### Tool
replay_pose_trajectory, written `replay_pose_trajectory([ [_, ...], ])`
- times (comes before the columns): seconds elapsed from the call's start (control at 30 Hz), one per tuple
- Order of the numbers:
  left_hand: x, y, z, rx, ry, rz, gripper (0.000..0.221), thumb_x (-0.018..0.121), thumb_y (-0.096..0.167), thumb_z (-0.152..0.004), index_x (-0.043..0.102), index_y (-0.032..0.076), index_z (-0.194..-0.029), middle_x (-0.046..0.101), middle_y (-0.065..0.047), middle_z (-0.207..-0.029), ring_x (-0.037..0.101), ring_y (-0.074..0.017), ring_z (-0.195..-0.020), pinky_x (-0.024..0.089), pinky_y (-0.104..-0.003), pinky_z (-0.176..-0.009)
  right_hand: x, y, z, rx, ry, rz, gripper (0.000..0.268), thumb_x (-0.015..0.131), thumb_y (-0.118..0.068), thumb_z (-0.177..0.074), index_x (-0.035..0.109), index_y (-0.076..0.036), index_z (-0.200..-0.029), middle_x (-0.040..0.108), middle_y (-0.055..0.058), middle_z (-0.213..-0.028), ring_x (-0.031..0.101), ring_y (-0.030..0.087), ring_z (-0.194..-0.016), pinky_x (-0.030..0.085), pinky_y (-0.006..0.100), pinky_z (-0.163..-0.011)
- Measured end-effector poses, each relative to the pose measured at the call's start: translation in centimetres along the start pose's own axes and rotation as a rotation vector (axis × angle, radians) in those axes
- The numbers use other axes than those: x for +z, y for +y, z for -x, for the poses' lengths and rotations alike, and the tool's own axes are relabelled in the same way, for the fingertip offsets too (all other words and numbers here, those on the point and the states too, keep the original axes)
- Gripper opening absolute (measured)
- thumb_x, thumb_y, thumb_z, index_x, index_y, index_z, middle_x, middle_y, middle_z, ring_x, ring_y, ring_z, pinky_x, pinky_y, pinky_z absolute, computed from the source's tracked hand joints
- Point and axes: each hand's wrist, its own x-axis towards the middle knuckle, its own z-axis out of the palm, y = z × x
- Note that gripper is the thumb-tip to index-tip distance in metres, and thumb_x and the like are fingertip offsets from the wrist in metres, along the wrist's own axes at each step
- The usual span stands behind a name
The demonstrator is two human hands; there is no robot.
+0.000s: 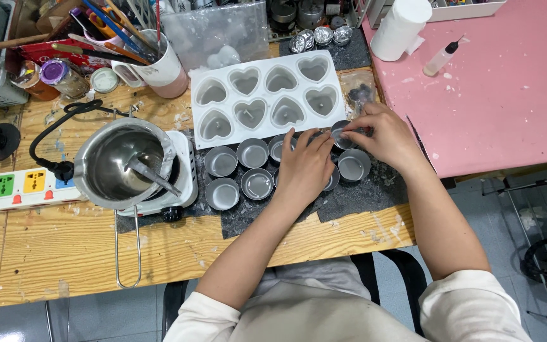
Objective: Preparing candle wicks and inserting them into small metal containers.
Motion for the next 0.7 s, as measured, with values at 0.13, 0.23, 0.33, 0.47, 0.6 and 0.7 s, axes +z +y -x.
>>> replay_pose_trajectory([
  [0.13,-0.5,0.0,0.0,-0.009,-0.001,0.017,0.041,0.068,0.017,-0.087,0.068,0.006,-0.127,0.066,-0.005,-0.134,0.053,-0.0244,-0.133,0.028,-0.056,-0.120,-2.2,-0.1,0.6,-0.082,0.073,-0.182,0.024,0.085,-0.022,-0.085,0.080,-0.010,-0.105,0.066,0.005,-0.095,0.064,0.022,-0.090,0.053,0.038,-0.078],
  [0.23,-1.8,0.9,0.1,-0.001,0.022,0.031,0.044,0.069,0.017,-0.085,0.066,0.005,-0.127,0.065,-0.006,-0.135,0.053,-0.0260,-0.132,0.029,-0.055,-0.118,-5.1,-1.2,2.4,0.242,0.177,-0.289,0.019,0.082,-0.021,-0.092,0.080,-0.011,-0.107,0.062,0.004,-0.089,0.053,0.021,-0.077,0.044,0.037,-0.068],
  [0.33,-3.4,3.4,0.8,0.009,0.018,0.133,0.042,0.068,0.015,-0.088,0.065,0.005,-0.129,0.065,-0.009,-0.130,0.055,-0.0273,-0.130,0.037,-0.049,-0.115,-6.6,-0.9,5.4,0.248,0.347,-0.196,0.016,0.080,-0.017,-0.095,0.078,-0.009,-0.109,0.054,0.007,-0.085,0.053,0.019,-0.075,0.043,0.034,-0.067],
  [0.47,-2.8,6.9,3.0,0.105,-0.084,0.305,0.035,0.068,0.014,-0.091,0.066,0.004,-0.125,0.066,-0.008,-0.131,0.060,-0.0261,-0.123,0.047,-0.044,-0.100,-5.7,-1.2,9.4,0.148,0.206,0.116,0.015,0.079,-0.010,-0.087,0.078,-0.009,-0.102,0.062,0.006,-0.086,0.057,0.022,-0.085,0.049,0.036,-0.074],
  [0.6,-0.6,9.5,4.3,0.164,-0.108,0.309,0.037,0.067,0.017,-0.090,0.066,-0.002,-0.122,0.065,-0.013,-0.133,0.060,-0.0275,-0.116,0.050,-0.043,-0.092,-4.8,-2.5,11.6,0.106,0.078,0.228,0.025,0.078,-0.014,-0.078,0.080,-0.012,-0.103,0.067,0.007,-0.093,0.060,0.030,-0.093,0.053,0.042,-0.078],
  [0.7,1.6,10.0,4.4,0.126,-0.145,0.256,0.043,0.068,0.020,-0.088,0.065,-0.005,-0.123,0.064,-0.018,-0.132,0.060,-0.0290,-0.113,0.050,-0.042,-0.090,-4.4,-2.5,12.4,0.133,0.052,0.216,0.022,0.076,-0.017,-0.081,0.080,-0.012,-0.103,0.069,0.007,-0.095,0.063,0.030,-0.098,0.054,0.043,-0.079],
])
